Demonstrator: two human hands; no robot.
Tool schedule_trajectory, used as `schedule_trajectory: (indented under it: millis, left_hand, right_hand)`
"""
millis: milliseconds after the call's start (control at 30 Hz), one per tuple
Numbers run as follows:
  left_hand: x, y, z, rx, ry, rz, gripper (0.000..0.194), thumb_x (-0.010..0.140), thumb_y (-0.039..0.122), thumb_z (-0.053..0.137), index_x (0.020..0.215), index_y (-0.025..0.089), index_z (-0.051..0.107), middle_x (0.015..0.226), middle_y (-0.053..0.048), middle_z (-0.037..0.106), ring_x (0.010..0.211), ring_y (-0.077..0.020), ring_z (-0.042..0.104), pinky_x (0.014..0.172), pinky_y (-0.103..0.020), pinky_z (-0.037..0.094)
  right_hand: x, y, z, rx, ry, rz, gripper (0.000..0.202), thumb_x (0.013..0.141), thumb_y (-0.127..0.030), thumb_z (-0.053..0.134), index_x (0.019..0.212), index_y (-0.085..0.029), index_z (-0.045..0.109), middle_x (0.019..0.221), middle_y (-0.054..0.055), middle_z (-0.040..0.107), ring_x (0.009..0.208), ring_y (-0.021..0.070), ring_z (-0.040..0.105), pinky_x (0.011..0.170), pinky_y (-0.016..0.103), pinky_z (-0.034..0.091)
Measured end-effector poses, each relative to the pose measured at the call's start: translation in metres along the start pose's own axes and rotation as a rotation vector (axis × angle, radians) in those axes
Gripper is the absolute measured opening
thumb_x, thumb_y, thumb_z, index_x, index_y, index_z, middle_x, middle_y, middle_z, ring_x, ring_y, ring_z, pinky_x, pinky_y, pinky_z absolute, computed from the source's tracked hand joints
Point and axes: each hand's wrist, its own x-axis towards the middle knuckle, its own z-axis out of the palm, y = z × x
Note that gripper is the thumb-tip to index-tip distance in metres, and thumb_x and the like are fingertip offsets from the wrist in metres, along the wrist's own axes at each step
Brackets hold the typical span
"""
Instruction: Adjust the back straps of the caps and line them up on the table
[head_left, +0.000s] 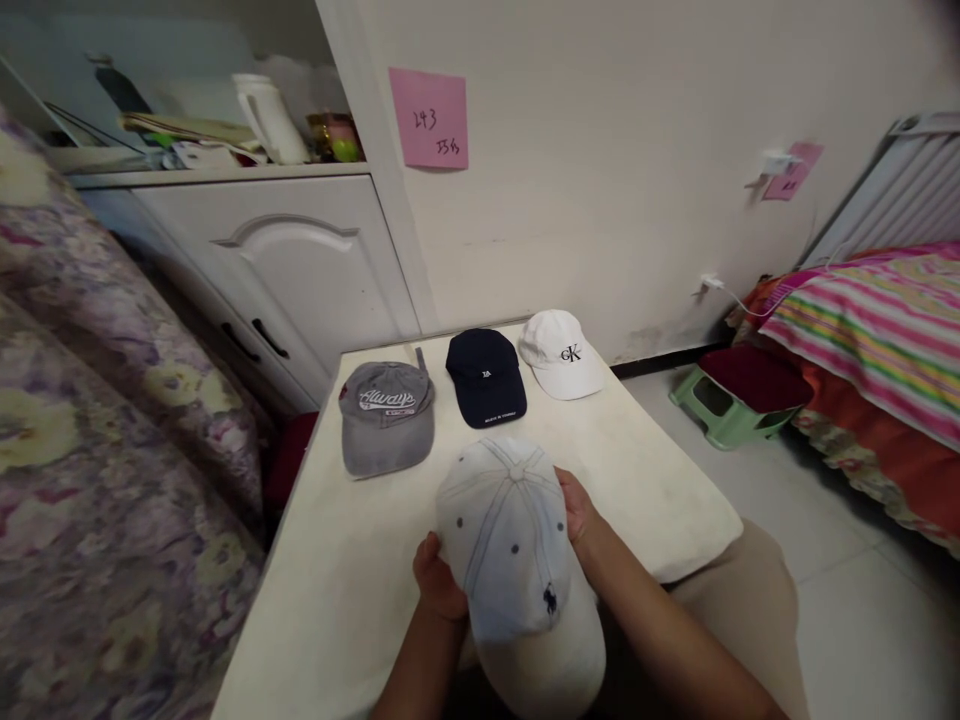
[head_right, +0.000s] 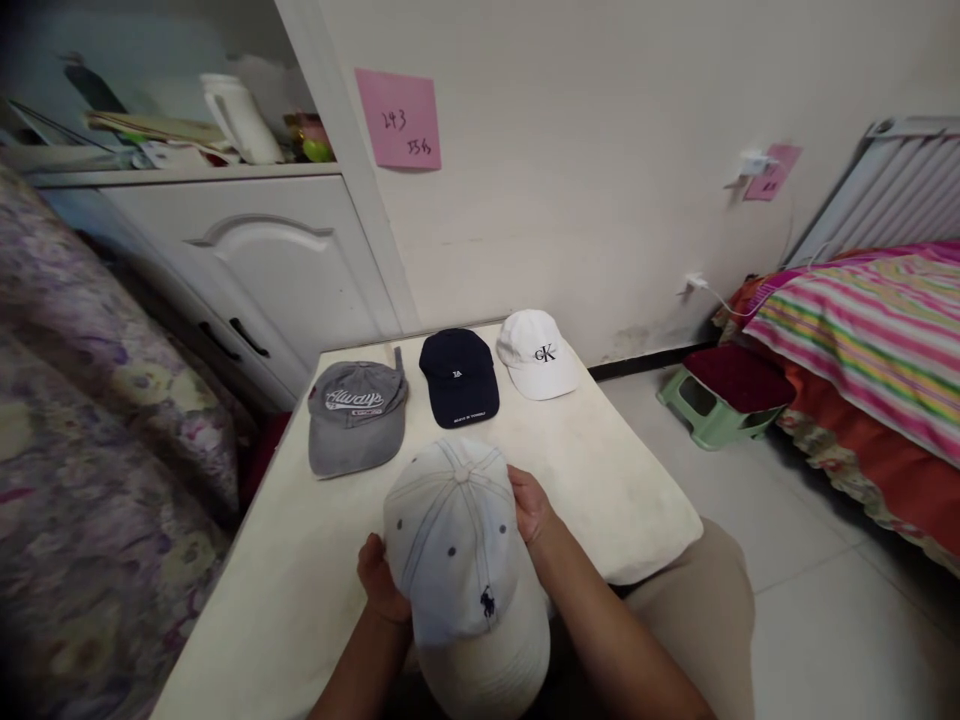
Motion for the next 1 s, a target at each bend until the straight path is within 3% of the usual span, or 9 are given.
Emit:
schedule_trajectory:
  millis: [267,467,733,900,1000]
  left_hand:
    - [-0.001,0.000,0.006,-0.026,-0.066,0.056,0.050,0.093,0.050,0.035,0.101,0.025,0.078,0.101,-0.010,0.080,0.139,-0.0295,0.046,0.116,-0.049,0.030]
    - [0.004,0.004,0.014,-0.020,-0.096,0.030,0.042,0.092,0.044,0.043,0.104,0.025,0.079,0.098,-0.008,0.080,0.137,-0.0296,0.049,0.115,-0.048,0.033]
    - [0.016,0.002,0.029,0.034,0.299,0.152,0.029,0.086,0.041,0.062,0.095,0.019,0.079,0.088,-0.008,0.081,0.117,-0.0325,0.066,0.103,-0.042,0.049]
    - [0.028,-0.006,0.041,0.295,0.406,0.193,0.035,0.087,0.047,0.062,0.101,0.018,0.077,0.089,-0.011,0.080,0.116,-0.0351,0.065,0.098,-0.046,0.053]
    - [0.029,-0.009,0.048,0.403,0.447,0.265,0.025,0.084,0.039,0.067,0.096,0.019,0.077,0.095,-0.012,0.079,0.122,-0.0366,0.060,0.098,-0.046,0.052]
  right_hand:
    - [0.001,0.002,-0.005,0.005,-0.014,0.028,0.030,0.074,-0.032,0.066,0.101,-0.021,0.073,0.083,0.007,0.078,0.092,0.0322,0.072,0.084,0.051,0.058]
    - [0.002,0.003,-0.005,0.005,-0.035,0.079,0.027,0.075,-0.034,0.065,0.096,-0.019,0.074,0.083,0.010,0.078,0.093,0.0334,0.072,0.084,0.051,0.057]
    - [0.003,-0.009,-0.022,0.036,-0.012,0.009,0.023,0.074,-0.027,0.067,0.094,-0.015,0.070,0.088,0.010,0.079,0.103,0.0312,0.070,0.093,0.046,0.054]
    - [0.005,-0.026,-0.035,0.047,-0.002,-0.026,0.025,0.078,-0.028,0.067,0.100,-0.016,0.069,0.092,0.009,0.079,0.106,0.0310,0.070,0.095,0.046,0.053]
    - [0.007,-0.033,-0.037,0.042,-0.014,-0.011,0.025,0.081,-0.024,0.064,0.104,-0.015,0.069,0.092,0.008,0.079,0.105,0.0297,0.070,0.095,0.045,0.053]
